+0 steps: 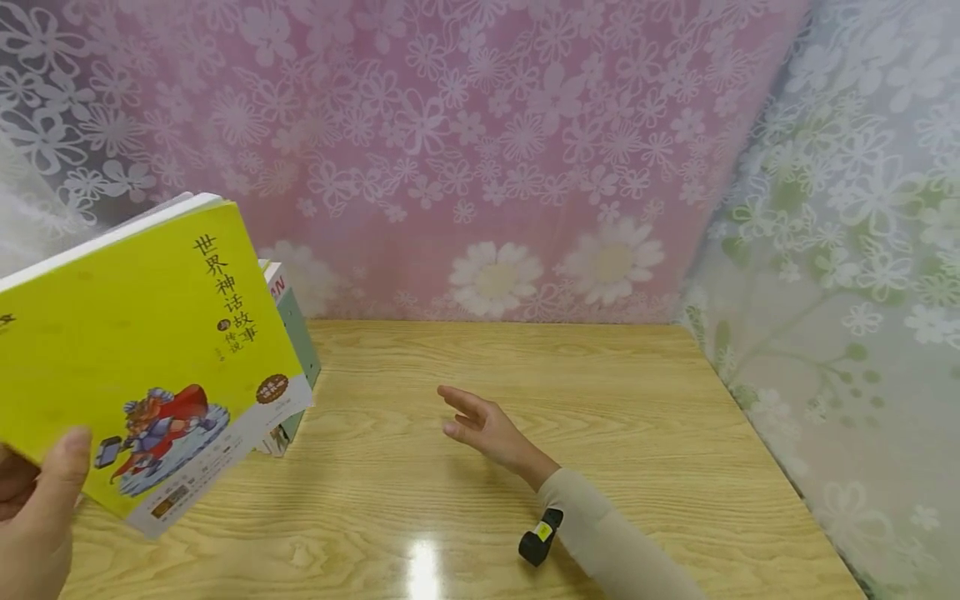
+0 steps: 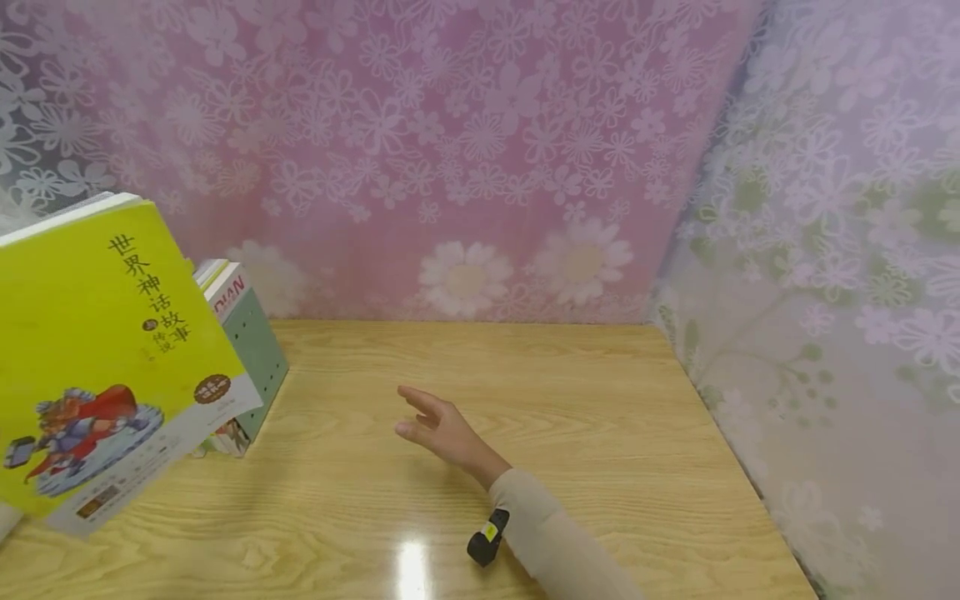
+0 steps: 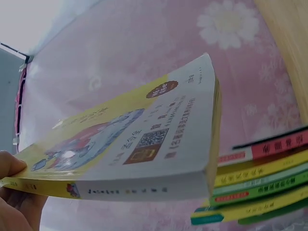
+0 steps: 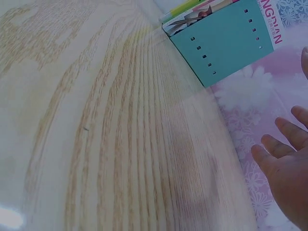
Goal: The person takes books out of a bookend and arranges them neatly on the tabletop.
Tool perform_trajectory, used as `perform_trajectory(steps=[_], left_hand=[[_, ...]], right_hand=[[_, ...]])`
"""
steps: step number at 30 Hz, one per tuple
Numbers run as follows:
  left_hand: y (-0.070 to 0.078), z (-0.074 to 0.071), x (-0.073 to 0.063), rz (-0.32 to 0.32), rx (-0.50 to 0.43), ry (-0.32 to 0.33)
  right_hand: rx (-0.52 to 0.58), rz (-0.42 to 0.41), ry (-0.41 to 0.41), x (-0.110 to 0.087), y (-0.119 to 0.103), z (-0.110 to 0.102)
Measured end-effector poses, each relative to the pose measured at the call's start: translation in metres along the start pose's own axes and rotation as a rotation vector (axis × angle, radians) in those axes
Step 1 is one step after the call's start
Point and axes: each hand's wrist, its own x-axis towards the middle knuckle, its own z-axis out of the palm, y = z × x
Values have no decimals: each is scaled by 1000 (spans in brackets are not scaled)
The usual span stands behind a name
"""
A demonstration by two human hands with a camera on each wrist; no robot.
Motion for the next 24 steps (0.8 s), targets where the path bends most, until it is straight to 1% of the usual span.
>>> perform_trajectory(steps=[1,3,4,5,6,7,10,11,12,13,14,15,16,18,22,24], left_hand=[[4,4,-2,-21,-4,22],[13,13,-6,-106,94,52],[17,17,-7,-151,126,70],[20,21,-9,-180,116,86],[23,25,-11,-188,100,88],[25,28,-12,-188,100,86],[25,38,-16,-101,-64,83],[23,42,-17,-59,-101,78],[22,45,-18,-26,-152,62],[20,49,-19,-4,-224,44],[18,52,-19,4,-307,24],[17,56,-19,-10,-340,-4],[16,59,-20,-14,-396,-22],[12,66,-22,-29,-451,-67],[4,79,-26,-28,-390,-145],[1,85,-26,-35,-359,-204]], right_hand=[[2,-3,-2,0,-1,0],[5,-11,-6,0,-2,0],[10,-18,-9,0,-3,0],[11,-26,-10,0,-3,0],[14,-31,-11,0,-4,0],[18,-37,-12,0,-5,0],[22,-56,-12,1,-2,-1],[21,-62,-12,2,0,-1],[22,-71,-13,2,3,-2],[22,-80,-13,3,7,-2],[22,-91,-13,4,9,-3],[20,-100,-12,5,12,-3],[22,-108,-12,6,14,-3],[25,-122,-13,6,11,-2],[37,-131,-12,7,4,-1],[57,-130,-13,7,2,0]])
